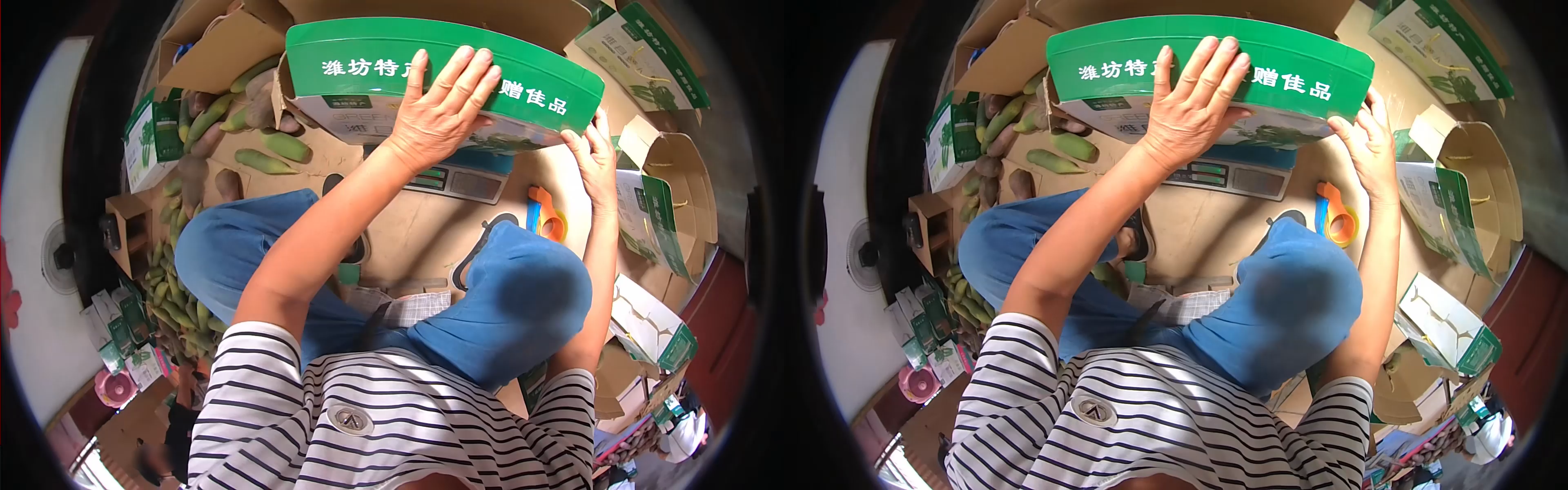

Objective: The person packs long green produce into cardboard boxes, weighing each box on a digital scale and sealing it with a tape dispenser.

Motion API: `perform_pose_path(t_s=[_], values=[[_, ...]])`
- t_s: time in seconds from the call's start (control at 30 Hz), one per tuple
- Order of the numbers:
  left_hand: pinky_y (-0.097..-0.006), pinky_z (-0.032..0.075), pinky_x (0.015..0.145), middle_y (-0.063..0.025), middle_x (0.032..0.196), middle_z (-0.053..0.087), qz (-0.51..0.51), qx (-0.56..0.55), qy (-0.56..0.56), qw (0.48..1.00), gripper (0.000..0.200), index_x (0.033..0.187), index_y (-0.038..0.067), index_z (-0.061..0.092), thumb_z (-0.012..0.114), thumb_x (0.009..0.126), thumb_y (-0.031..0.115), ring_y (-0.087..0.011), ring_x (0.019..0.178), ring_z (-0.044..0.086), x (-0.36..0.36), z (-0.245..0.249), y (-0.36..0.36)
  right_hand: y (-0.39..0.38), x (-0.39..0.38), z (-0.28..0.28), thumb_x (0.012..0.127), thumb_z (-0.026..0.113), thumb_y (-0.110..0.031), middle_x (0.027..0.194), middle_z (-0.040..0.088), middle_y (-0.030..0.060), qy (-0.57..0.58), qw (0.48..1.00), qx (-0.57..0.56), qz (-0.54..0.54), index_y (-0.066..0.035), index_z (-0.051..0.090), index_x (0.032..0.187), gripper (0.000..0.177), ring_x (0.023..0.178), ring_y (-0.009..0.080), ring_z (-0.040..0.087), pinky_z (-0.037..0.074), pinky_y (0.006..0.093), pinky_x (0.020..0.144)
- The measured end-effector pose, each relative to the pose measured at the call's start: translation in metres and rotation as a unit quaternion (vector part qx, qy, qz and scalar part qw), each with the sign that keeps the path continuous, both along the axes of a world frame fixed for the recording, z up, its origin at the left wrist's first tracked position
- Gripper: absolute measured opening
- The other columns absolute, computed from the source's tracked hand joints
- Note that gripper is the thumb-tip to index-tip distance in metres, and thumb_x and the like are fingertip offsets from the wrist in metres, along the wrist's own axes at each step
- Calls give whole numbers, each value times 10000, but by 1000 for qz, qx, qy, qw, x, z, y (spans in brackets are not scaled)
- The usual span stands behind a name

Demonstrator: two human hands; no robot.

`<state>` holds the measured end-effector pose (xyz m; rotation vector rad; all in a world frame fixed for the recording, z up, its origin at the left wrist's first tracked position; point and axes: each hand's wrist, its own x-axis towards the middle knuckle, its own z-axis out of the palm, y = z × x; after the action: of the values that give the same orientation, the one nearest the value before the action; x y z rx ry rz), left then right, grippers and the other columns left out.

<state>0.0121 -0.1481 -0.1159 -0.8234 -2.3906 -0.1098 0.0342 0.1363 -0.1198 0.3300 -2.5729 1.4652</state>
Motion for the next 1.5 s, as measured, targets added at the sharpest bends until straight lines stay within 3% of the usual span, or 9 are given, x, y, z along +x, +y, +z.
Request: perform_pose_path(t_s=[0.37,0.53,0.67,0.8,0.93,1.03,1.1,1.23,1.5], values=[[-505,94,1138,-144,1506,310,77,-31,-41,996,993,1445,41,318,634,723,646,-291,1408,263,-14,36,-122,-7,2,6,820,716,-133,1325,464,131,3,999,-38,10,-16,682,1036,248,1212,249,483,395,336,986],[-511,125,1131,-157,1506,303,12,-34,-54,998,1009,1447,39,316,583,736,703,-303,1405,264,-18,47,-85,-9,2,4,803,733,-184,1318,483,145,44,999,-12,-7,-56,698,1048,279,1233,273,471,394,350,1000],[-518,139,1127,-156,1491,318,-53,-37,-75,995,984,1441,67,343,583,730,704,-309,1387,285,-27,49,-28,-8,1,-3,796,747,-226,1357,463,163,60,998,-4,-11,9,655,932,286,1245,297,464,387,359,1014],[-516,191,1107,-165,1465,347,-51,-45,-96,993,979,1421,59,369,627,718,690,-305,1354,326,-25,44,-12,-17,4,-8,786,748,-274,1415,392,165,69,997,12,-35,-71,542,1283,575,1304,302,398,351,416,1064],[-507,183,1111,-173,1463,350,-44,-53,-99,993,965,1408,48,384,633,724,683,-307,1359,324,-22,44,-12,-60,10,20,732,777,-364,1429,374,182,235,935,172,-202,-87,424,1378,786,1326,344,344,295,460,1086],[-506,175,1117,-179,1467,349,-48,-55,-112,991,971,1413,29,362,639,727,657,-312,1369,317,-24,44,-10,-94,-10,31,788,655,-481,1377,444,165,329,885,323,-67,-39,455,1348,741,1305,328,378,278,461,1085],[-505,177,1119,-178,1471,346,-41,-71,-121,989,977,1425,21,338,650,725,627,-307,1374,314,-25,38,-11,-117,-21,18,814,594,-507,1365,469,168,312,887,339,-22,-34,502,1312,693,1293,319,406,292,456,1079],[-504,188,1122,-175,1468,356,-26,-97,-148,984,968,1425,10,331,652,735,609,-296,1372,323,-25,37,-13,-114,-24,9,866,522,-511,1314,533,158,277,894,345,-64,-23,548,1271,635,1240,309,481,348,443,1044],[-507,204,1116,-189,1448,377,-28,-86,-142,986,971,1407,-11,353,630,751,649,-308,1355,344,-25,38,-13,-49,-27,10,934,456,-433,1310,544,155,301,872,377,-84,-33,554,1273,534,1233,300,494,327,484,1058]])
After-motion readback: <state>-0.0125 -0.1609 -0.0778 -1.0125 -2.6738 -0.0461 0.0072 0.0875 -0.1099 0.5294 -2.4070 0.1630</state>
